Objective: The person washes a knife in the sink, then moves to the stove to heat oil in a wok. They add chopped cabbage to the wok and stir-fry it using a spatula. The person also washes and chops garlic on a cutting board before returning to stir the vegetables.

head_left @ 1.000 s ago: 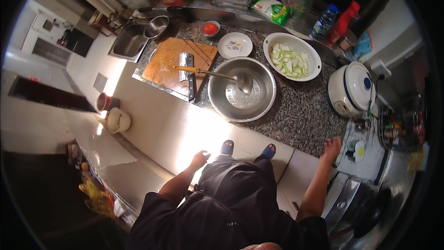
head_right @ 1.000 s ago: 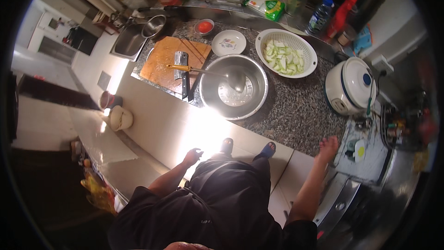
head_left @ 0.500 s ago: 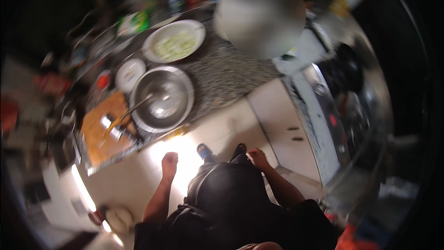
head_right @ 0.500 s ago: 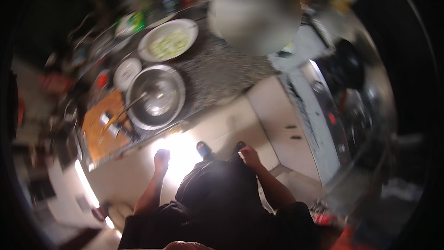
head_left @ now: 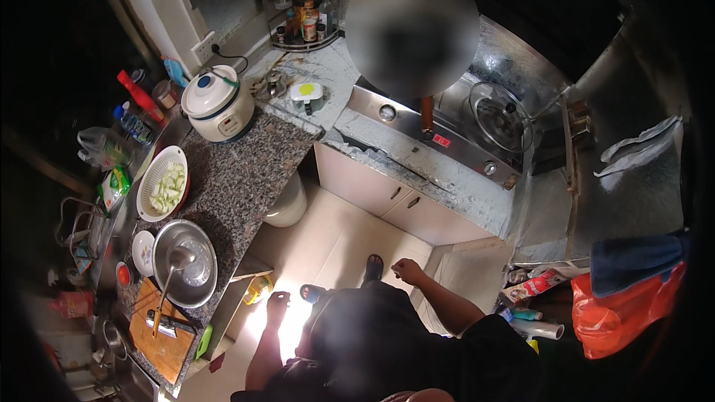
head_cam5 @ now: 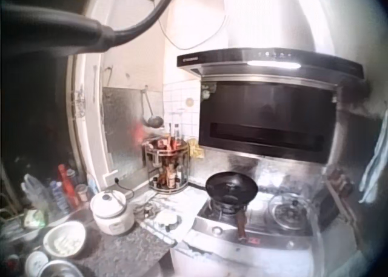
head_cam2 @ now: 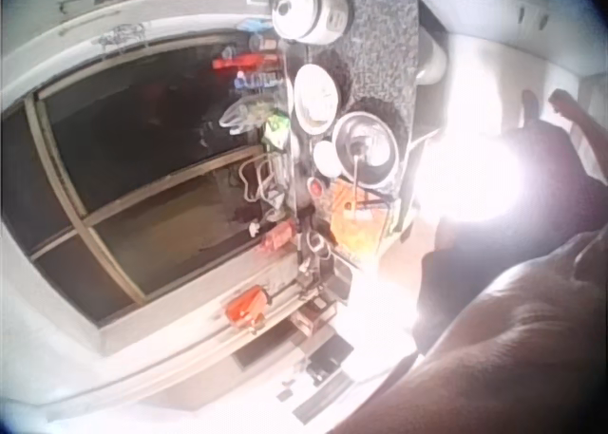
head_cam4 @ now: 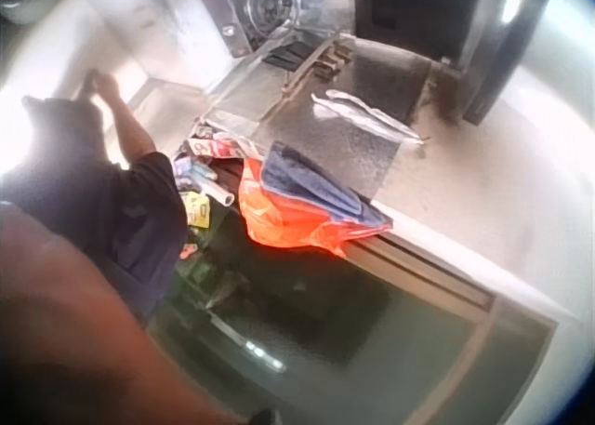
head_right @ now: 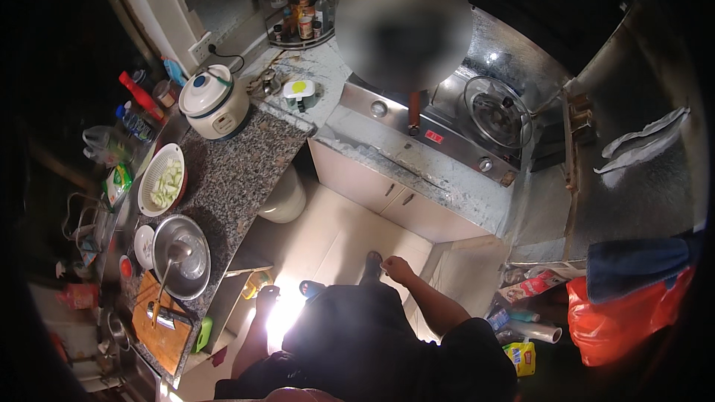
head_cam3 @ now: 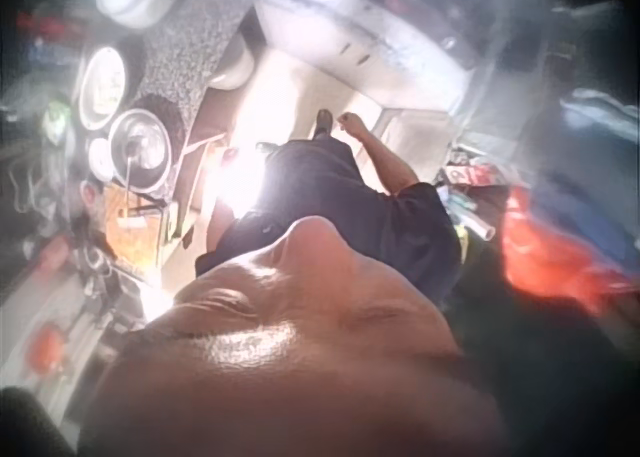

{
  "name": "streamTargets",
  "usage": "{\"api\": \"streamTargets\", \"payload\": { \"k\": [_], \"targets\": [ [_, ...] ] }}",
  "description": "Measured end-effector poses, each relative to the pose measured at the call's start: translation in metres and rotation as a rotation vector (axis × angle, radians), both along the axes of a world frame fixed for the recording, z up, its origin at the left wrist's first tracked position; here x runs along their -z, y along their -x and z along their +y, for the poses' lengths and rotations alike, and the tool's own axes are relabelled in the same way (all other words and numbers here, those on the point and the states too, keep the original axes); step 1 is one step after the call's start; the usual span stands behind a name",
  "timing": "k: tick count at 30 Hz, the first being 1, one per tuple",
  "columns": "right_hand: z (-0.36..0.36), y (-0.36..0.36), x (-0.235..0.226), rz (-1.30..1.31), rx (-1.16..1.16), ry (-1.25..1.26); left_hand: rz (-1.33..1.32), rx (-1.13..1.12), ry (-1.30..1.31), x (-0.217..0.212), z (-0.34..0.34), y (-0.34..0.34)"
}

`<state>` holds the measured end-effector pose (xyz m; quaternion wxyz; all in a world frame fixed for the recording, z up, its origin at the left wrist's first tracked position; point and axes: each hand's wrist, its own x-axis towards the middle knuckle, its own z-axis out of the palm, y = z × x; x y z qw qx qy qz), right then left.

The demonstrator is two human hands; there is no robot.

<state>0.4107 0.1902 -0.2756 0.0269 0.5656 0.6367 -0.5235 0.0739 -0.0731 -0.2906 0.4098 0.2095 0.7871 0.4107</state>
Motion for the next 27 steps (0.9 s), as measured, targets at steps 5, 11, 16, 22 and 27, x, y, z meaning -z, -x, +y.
{"api": "streamTargets", "payload": {
  "k": [5, 11, 16, 22, 27],
  "targets": [
    [0.069, -0.009, -0.032, 0.327, 0.337, 0.289, 0.03, -0.06, 0.088, 0.098, -0.053, -0.027],
    [0.222, 0.02, -0.119, 0.846, 0.668, 0.225, -0.276, -0.338, 0.339, 0.136, -0.102, -0.09],
    [0.3, 0.074, -0.186, 0.915, 0.607, 0.237, -0.329, -0.411, 0.342, 0.119, -0.095, -0.129],
    [0.319, 0.117, -0.188, 0.991, 0.491, 0.27, -0.334, -0.436, 0.283, 0.114, -0.076, -0.127],
    [0.326, 0.118, -0.223, 0.869, 0.591, 0.313, -0.311, -0.449, 0.231, 0.107, -0.061, -0.105]
  ]
}}
